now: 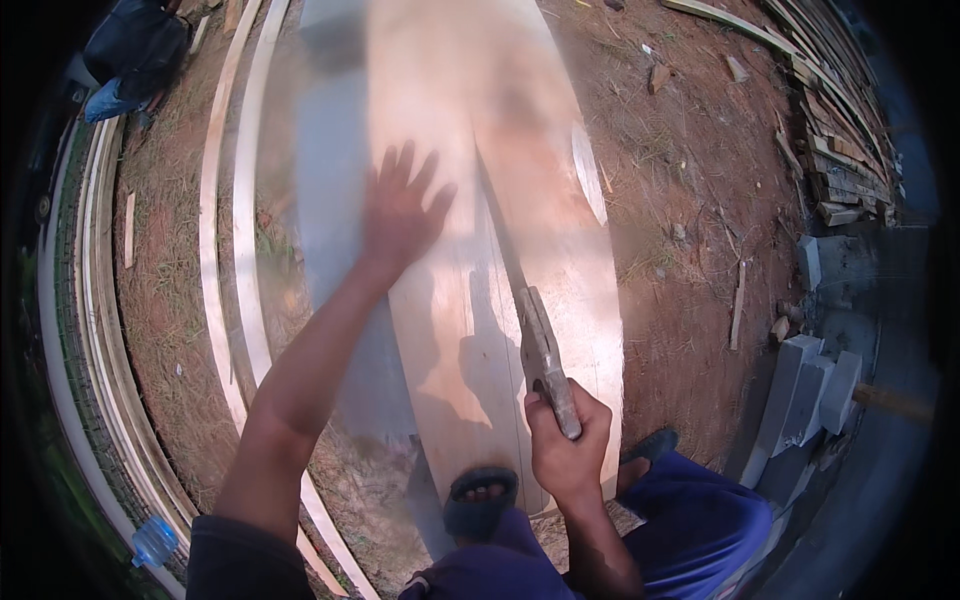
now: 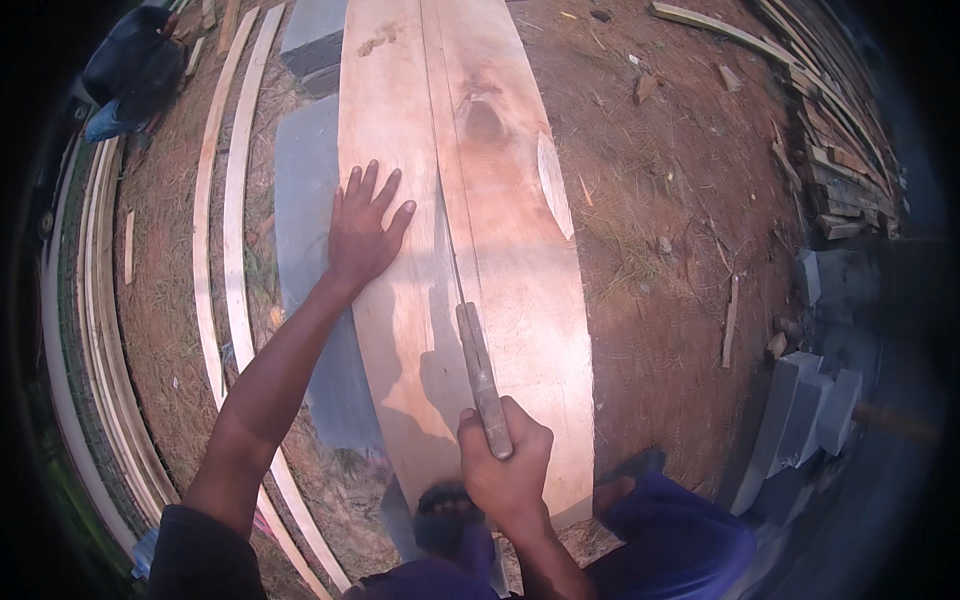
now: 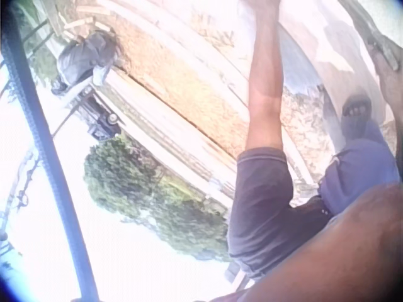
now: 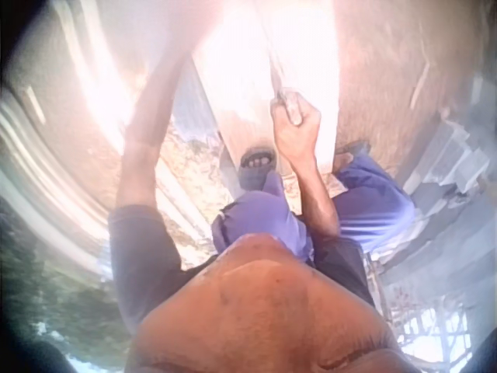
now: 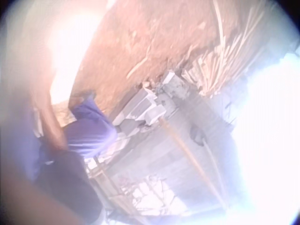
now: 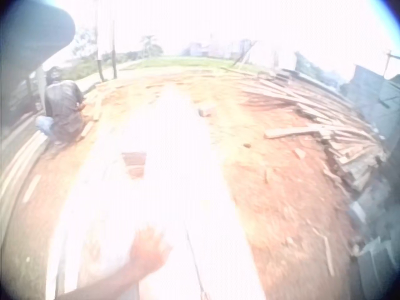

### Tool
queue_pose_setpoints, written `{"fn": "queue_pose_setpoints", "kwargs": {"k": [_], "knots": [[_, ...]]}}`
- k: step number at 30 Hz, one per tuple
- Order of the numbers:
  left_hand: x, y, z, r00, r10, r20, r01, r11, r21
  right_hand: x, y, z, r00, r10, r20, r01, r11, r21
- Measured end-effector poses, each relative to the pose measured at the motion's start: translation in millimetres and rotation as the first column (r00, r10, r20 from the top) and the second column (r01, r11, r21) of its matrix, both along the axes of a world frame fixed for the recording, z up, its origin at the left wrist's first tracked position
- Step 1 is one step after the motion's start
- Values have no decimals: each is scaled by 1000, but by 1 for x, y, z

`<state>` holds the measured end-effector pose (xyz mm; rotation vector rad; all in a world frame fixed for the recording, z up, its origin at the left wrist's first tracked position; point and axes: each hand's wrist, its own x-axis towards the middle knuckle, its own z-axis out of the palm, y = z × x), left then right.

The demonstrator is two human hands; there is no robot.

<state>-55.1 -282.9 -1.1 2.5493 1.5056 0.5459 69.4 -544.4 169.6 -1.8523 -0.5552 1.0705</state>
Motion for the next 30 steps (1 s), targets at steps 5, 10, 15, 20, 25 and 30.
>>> {"fn": "queue_pose_setpoints", "kwargs": {"k": [5, 10, 15, 20, 25, 30], "knots": [[13, -2, 3, 1000, -23, 3, 23, 1000, 2, 2, -36, 24, 999, -35, -26, 34, 999, -38], [22, -2, 3, 999, -35, 0, 35, 999, -5, 36, 150, -81, 971, 19, 240, -42, 995, 94], [0, 4, 5, 1000, -5, -12, 6, 1000, 16, 0, 33, -26, 995, 53, 83, -54, 999, 6], [7, -8, -4, 1000, -25, -3, 25, 1000, 10, 0, -71, 36, 993, -103, -49, 103, 995, -6], [14, 2, 0, 998, 1, -57, -3, 999, -50, 27, 121, -59, 985, 36, 168, -46, 997, 58], [-6, -2, -7, 997, 32, -76, -36, 998, -53, 0, 72, -43, 994, 32, 104, -37, 998, 45]]}}
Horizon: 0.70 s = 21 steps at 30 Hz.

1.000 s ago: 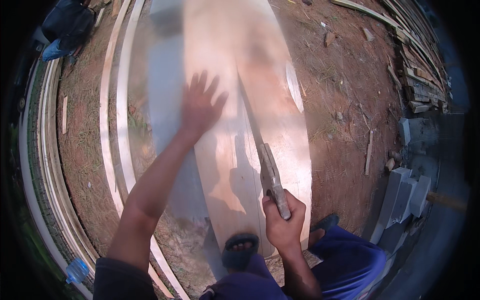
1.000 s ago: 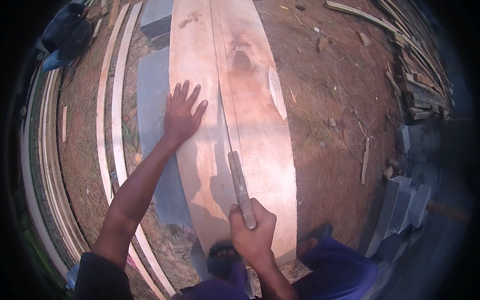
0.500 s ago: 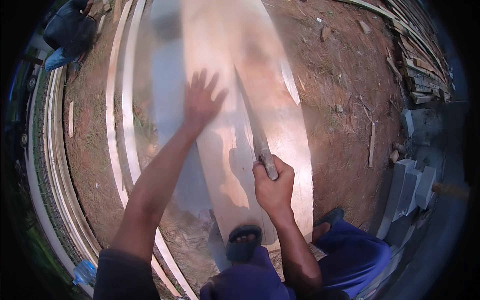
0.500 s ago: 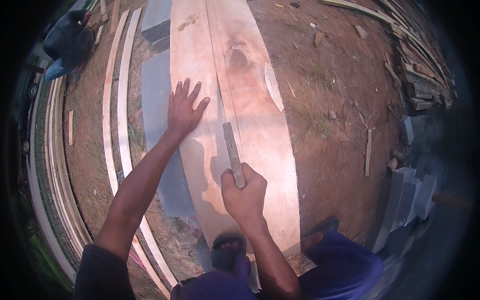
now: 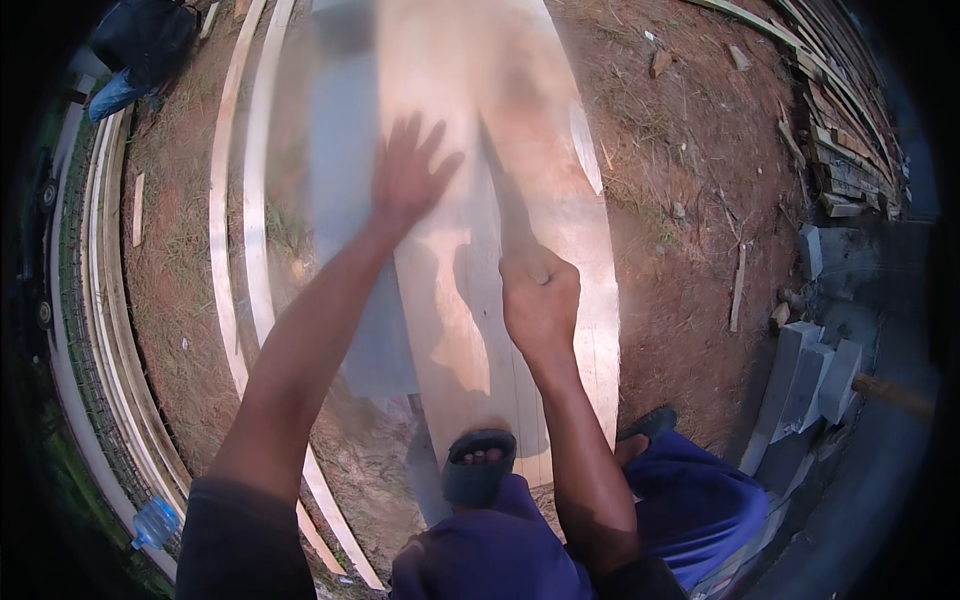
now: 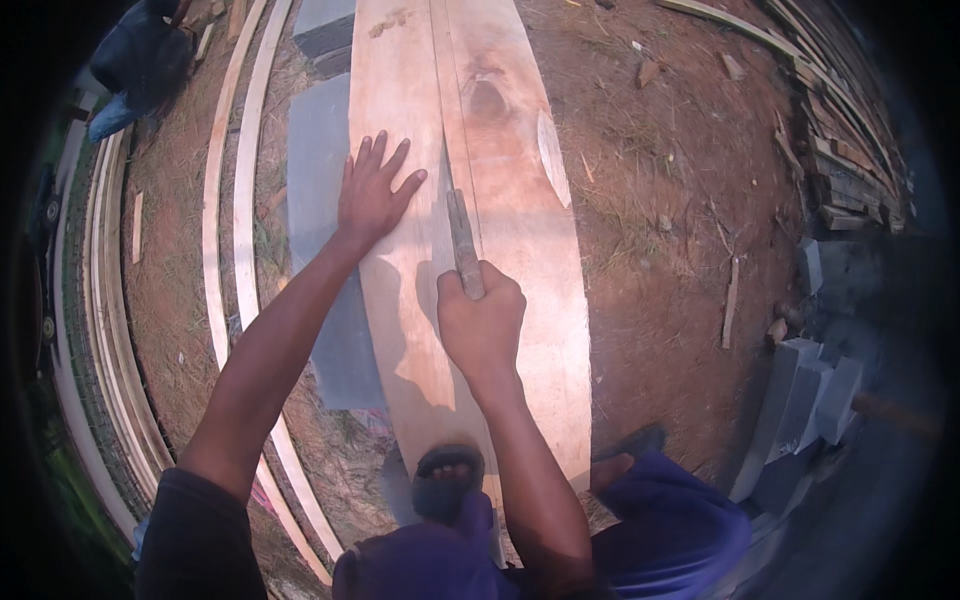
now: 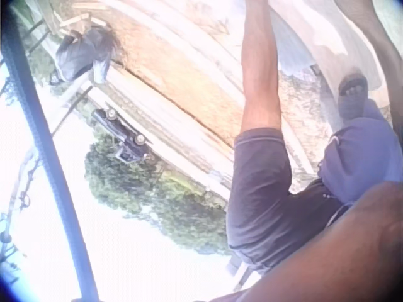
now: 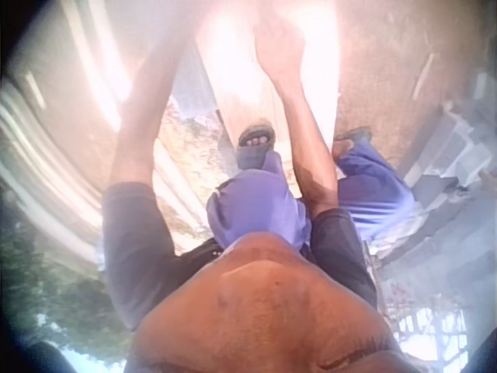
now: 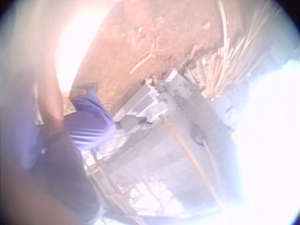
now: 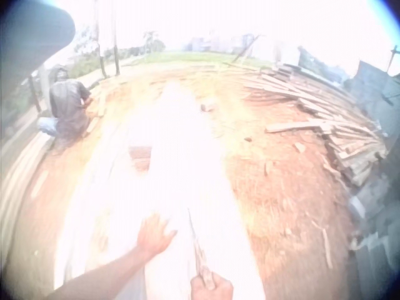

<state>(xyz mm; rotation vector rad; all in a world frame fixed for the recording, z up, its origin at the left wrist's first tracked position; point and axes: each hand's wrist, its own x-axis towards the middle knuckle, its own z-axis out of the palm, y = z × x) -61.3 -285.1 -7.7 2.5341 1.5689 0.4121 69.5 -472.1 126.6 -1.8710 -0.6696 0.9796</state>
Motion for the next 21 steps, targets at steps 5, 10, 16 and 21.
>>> {"fn": "queue_pose_setpoints", "kwargs": {"k": [5, 10, 16, 21], "knots": [[11, -6, -2, 1000, -11, 21, 11, 1000, 15, 6, -130, 49, 978, -107, -178, 94, 993, -78], [18, 5, 7, 1000, -17, -6, 17, 1000, 5, 27, 28, -24, 1000, 0, -19, 1, 999, 52], [-1, 5, -2, 1000, 8, -2, -8, 999, 37, -2, -23, 9, 990, -22, -143, 14, 998, -57], [5, 3, -10, 999, -7, 34, 4, 998, 66, 1, -111, 59, 966, -149, -213, 128, 986, -109]]}}
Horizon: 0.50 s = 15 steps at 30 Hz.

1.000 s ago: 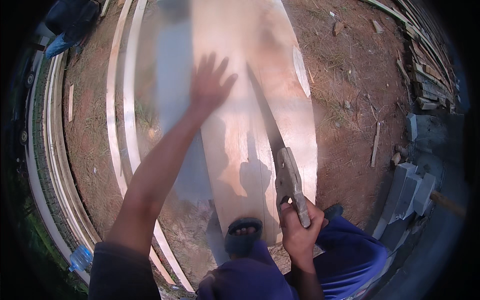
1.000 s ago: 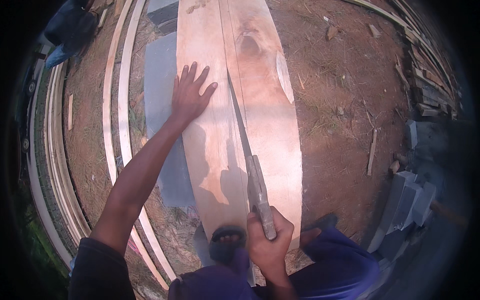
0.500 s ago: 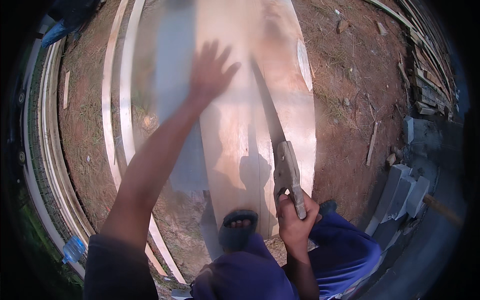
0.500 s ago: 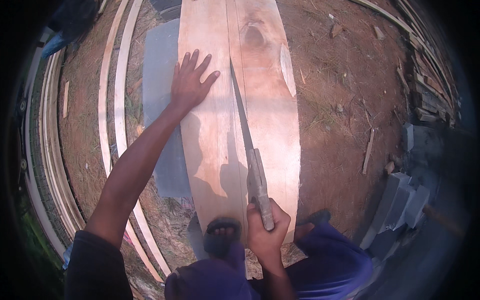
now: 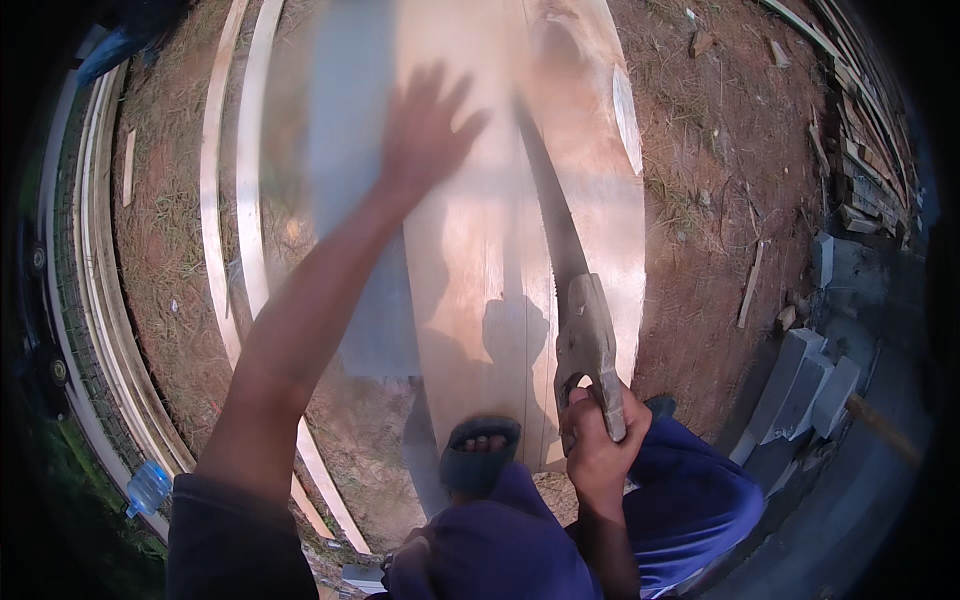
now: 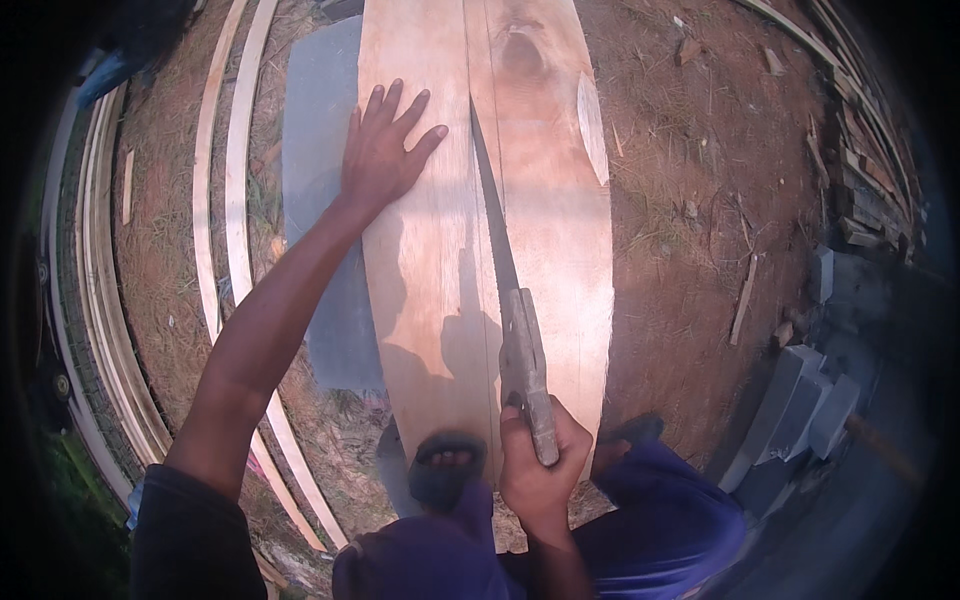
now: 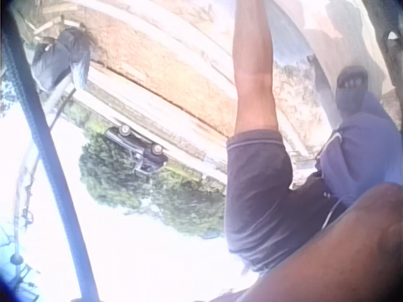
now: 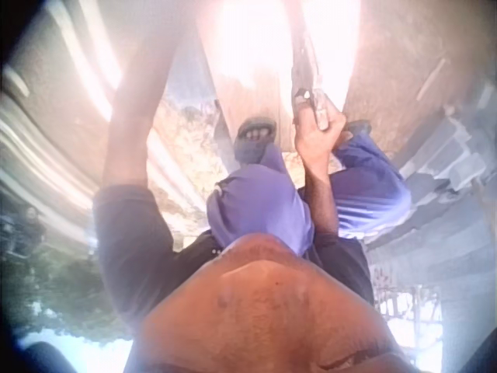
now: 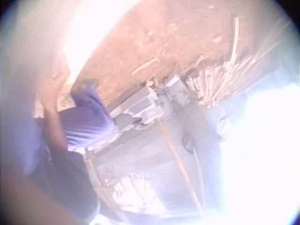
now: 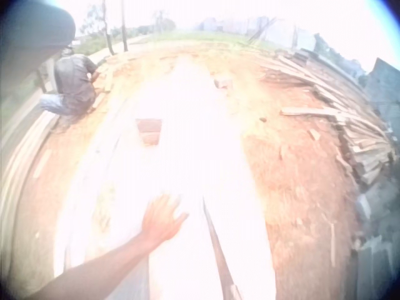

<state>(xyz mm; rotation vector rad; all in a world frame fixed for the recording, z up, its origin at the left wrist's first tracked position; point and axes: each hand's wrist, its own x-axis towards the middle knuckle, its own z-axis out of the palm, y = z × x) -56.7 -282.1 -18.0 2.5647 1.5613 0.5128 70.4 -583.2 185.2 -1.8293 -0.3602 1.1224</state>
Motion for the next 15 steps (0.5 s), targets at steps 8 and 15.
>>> {"fn": "queue_pose_setpoints", "kwargs": {"k": [8, 15], "knots": [[16, -3, 6, 1000, -18, -1, 18, 999, -41, 26, 179, -71, 984, 115, 133, -117, 993, 5], [2, -1, 6, 1000, -1, -6, 0, 999, -38, 8, 2, -6, 996, 65, 55, -65, 998, 9]]}}
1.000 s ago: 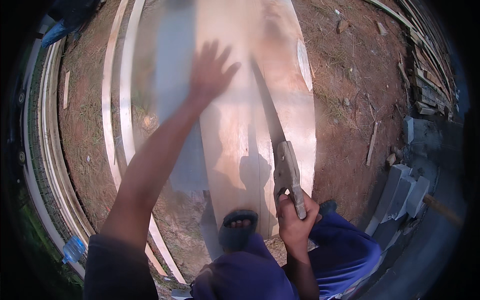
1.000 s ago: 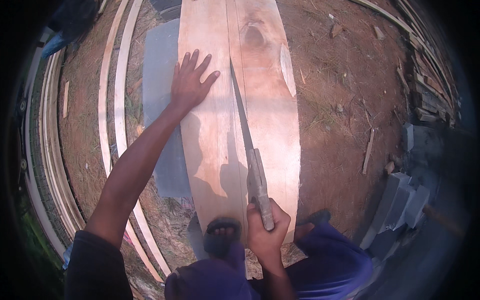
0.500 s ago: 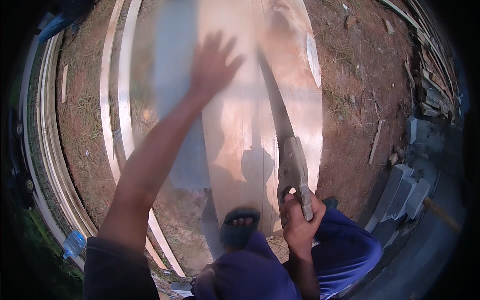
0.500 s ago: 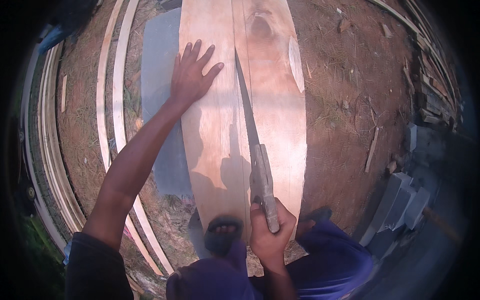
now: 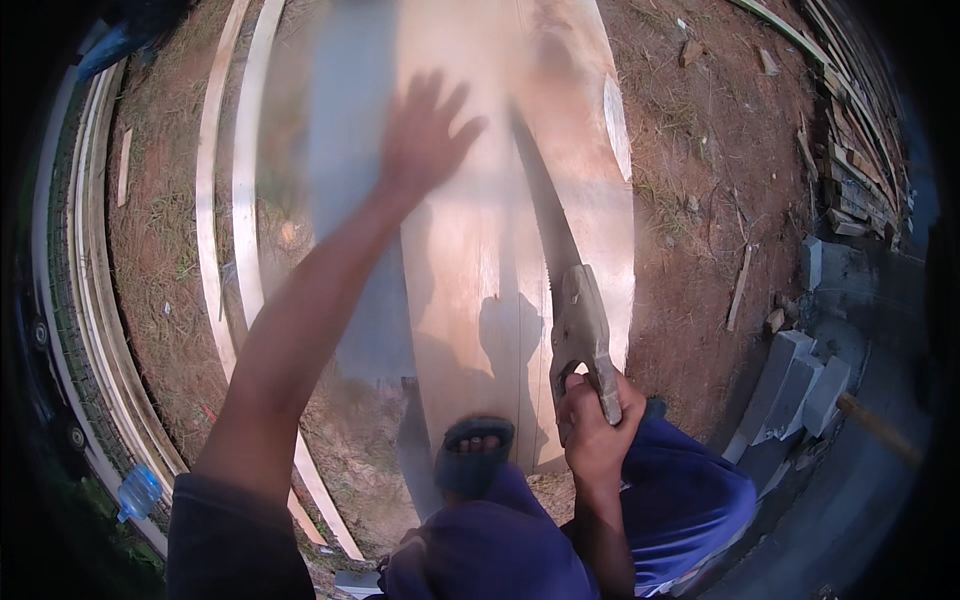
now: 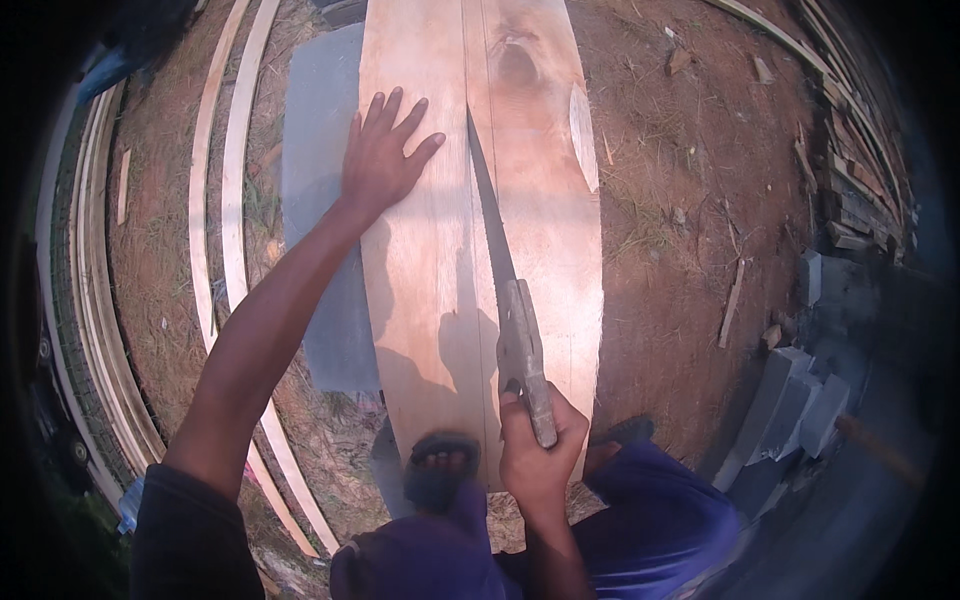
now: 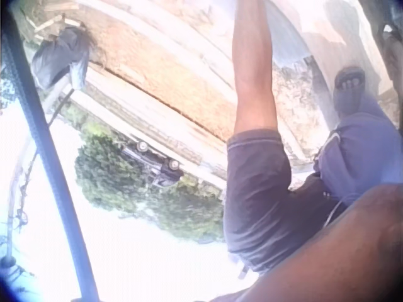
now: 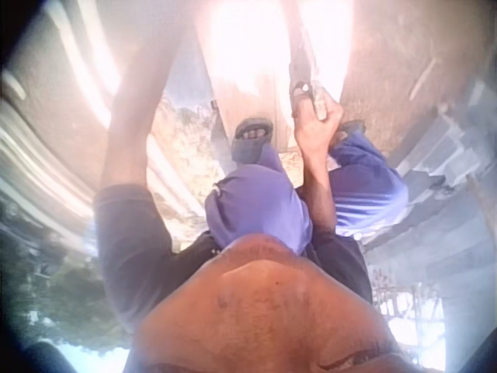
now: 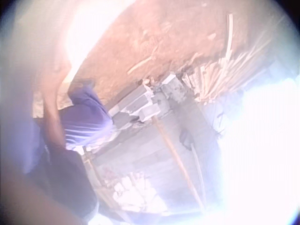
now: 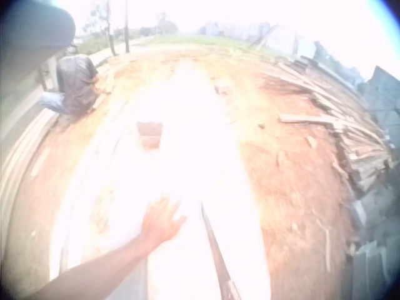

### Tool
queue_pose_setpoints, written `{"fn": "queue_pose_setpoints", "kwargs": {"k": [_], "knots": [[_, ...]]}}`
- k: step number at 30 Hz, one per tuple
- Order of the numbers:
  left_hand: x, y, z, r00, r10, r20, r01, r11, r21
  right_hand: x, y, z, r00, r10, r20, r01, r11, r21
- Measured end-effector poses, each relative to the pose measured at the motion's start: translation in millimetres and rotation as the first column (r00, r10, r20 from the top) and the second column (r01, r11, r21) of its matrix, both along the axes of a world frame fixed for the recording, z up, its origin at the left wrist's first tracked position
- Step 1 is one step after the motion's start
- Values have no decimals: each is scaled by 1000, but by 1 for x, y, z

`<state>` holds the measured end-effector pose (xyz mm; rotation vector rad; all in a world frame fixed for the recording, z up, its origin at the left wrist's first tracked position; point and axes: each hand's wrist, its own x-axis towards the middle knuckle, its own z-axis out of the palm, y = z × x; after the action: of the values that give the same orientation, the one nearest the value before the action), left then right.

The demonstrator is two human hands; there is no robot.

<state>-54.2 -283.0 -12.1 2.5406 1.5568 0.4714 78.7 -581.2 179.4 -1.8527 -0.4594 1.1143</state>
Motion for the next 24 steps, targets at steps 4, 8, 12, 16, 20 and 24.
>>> {"fn": "queue_pose_setpoints", "kwargs": {"k": [4, 8, 12, 16, 20, 24], "knots": [[8, 4, 7, 1000, -10, -16, 10, 1000, -11, 14, 143, -56, 988, 71, 137, -75, 997, 19], [12, -2, 4, 1000, -6, 15, 6, 999, -32, 16, 158, -69, 993, 33, 117, -32, 999, -15], [-4, 0, 1, 1000, 23, -14, -23, 1000, -19, -5, 11, -8, 999, 26, 24, -26, 1000, -10], [-1, 0, 2, 1000, 15, -26, -15, 1000, 6, -5, -5, 15, 999, -41, -32, 39, 997, -62], [13, 4, 9, 1000, 11, -10, -12, 1000, -28, 18, 140, -70, 992, 70, 108, -76, 995, 59], [11, -2, 1, 1000, 6, -9, -7, 998, -55, 12, 131, -68, 998, 27, 57, -28, 1000, 13]]}}
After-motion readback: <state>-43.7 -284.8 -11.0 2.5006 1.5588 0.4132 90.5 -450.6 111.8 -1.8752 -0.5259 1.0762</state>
